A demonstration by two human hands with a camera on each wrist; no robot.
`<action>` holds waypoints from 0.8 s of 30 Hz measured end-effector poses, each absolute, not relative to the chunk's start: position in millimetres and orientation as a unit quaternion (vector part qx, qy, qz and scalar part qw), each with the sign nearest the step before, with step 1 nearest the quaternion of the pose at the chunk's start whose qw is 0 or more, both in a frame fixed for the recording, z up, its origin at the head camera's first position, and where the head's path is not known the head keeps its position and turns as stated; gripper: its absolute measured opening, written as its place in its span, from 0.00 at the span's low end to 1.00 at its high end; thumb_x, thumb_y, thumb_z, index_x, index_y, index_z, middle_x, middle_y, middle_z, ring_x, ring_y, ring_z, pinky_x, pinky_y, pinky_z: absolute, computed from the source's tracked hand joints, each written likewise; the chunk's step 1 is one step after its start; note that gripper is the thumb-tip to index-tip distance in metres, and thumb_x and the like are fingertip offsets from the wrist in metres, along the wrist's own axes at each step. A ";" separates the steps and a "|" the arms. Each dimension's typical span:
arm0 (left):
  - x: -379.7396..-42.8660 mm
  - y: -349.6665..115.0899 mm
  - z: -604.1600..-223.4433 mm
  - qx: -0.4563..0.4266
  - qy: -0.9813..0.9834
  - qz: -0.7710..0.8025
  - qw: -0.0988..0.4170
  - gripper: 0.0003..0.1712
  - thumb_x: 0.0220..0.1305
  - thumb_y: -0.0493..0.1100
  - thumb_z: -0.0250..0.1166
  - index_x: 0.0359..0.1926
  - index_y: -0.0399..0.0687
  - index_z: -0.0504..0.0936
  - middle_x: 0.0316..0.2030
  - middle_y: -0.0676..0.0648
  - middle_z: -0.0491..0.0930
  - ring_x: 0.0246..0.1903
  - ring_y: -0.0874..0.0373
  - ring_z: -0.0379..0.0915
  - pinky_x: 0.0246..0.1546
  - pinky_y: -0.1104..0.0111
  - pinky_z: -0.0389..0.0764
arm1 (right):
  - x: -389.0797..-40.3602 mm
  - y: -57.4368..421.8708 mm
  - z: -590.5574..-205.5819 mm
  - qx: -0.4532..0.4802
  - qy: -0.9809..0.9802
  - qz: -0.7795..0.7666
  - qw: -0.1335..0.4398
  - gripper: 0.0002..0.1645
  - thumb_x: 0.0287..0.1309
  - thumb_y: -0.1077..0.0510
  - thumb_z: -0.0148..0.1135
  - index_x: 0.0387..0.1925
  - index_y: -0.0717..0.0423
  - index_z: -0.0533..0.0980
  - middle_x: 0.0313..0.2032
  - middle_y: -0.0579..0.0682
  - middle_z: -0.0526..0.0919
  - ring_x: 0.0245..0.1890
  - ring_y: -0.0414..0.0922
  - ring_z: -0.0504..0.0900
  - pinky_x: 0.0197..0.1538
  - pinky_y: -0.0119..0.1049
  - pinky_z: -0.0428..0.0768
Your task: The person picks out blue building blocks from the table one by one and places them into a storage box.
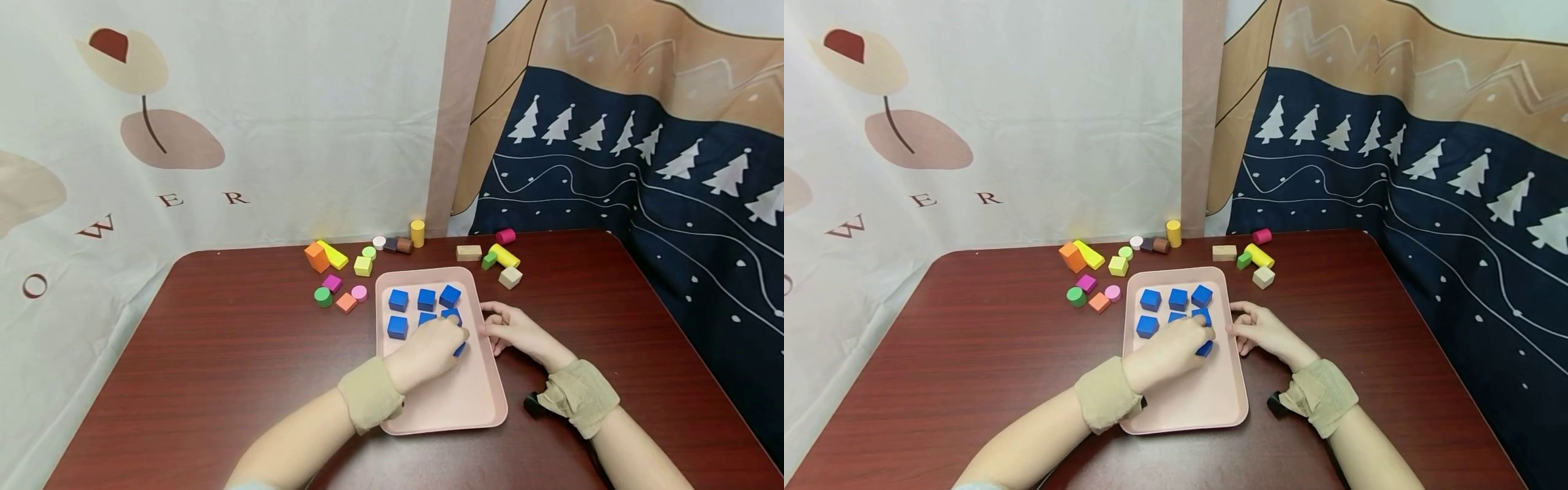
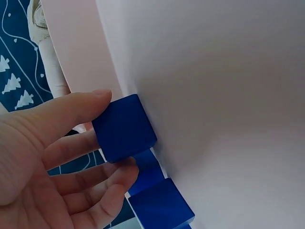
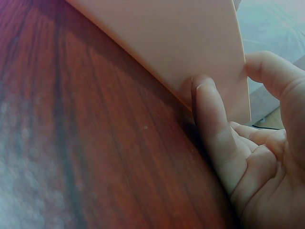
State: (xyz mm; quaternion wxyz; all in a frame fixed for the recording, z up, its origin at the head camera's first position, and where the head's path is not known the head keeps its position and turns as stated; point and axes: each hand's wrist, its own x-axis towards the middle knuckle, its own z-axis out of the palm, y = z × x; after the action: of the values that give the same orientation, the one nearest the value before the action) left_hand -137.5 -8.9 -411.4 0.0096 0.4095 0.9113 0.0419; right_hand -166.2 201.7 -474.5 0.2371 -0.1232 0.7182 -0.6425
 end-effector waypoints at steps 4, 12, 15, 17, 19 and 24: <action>-138.0 -11.3 -407.2 0.394 0.917 0.054 0.035 0.10 0.52 0.43 0.68 0.36 0.49 0.79 0.29 0.51 0.72 0.29 0.61 0.69 0.23 0.74 0.70 | -166.2 201.5 -474.4 -0.121 0.719 -0.641 0.240 0.32 0.60 0.62 0.57 0.61 0.68 0.56 0.29 0.57 0.76 0.17 0.44 0.76 0.23 0.35 0.80; -141.3 -17.1 -395.3 0.387 0.918 0.083 0.033 0.09 0.55 0.48 0.66 0.32 0.48 0.79 0.25 0.54 0.68 0.27 0.63 0.65 0.23 0.77 0.69 | -166.9 201.1 -473.2 -0.121 0.721 -0.637 0.243 0.32 0.60 0.61 0.57 0.62 0.68 0.55 0.29 0.58 0.76 0.17 0.44 0.76 0.23 0.35 0.80; -141.8 -20.5 -389.8 0.385 0.919 0.084 0.025 0.11 0.58 0.50 0.65 0.33 0.48 0.80 0.25 0.55 0.70 0.28 0.63 0.66 0.26 0.76 0.71 | -167.4 200.5 -473.7 -0.122 0.721 -0.637 0.246 0.32 0.60 0.62 0.56 0.62 0.68 0.55 0.29 0.58 0.76 0.18 0.44 0.76 0.23 0.36 0.80; -142.1 -23.6 -385.3 0.378 0.921 0.088 0.023 0.12 0.59 0.51 0.63 0.34 0.48 0.80 0.25 0.55 0.71 0.27 0.63 0.67 0.27 0.74 0.72 | -167.1 200.7 -473.5 -0.121 0.720 -0.637 0.248 0.32 0.61 0.61 0.56 0.62 0.68 0.55 0.29 0.58 0.77 0.18 0.44 0.77 0.24 0.36 0.80; -143.3 -27.9 -381.4 0.370 0.924 0.098 0.020 0.11 0.60 0.51 0.63 0.34 0.48 0.81 0.25 0.56 0.73 0.26 0.63 0.68 0.27 0.73 0.73 | -166.8 201.2 -473.1 -0.118 0.719 -0.638 0.251 0.32 0.62 0.60 0.55 0.62 0.68 0.55 0.30 0.58 0.77 0.19 0.44 0.77 0.24 0.36 0.80; -147.3 -45.7 -372.9 0.356 0.927 0.115 -0.018 0.08 0.60 0.47 0.63 0.31 0.48 0.80 0.22 0.55 0.74 0.25 0.62 0.70 0.26 0.73 0.74 | -166.4 204.0 -470.4 -0.103 0.715 -0.642 0.256 0.29 0.69 0.54 0.46 0.61 0.70 0.56 0.31 0.59 0.77 0.21 0.44 0.78 0.26 0.36 0.81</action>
State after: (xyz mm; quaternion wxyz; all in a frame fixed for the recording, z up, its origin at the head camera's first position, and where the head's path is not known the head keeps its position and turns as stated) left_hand -147.3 -45.7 -372.9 -0.0178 0.3560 0.9272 0.1149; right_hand -166.4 204.0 -470.4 0.2563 -0.1034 0.7152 -0.6419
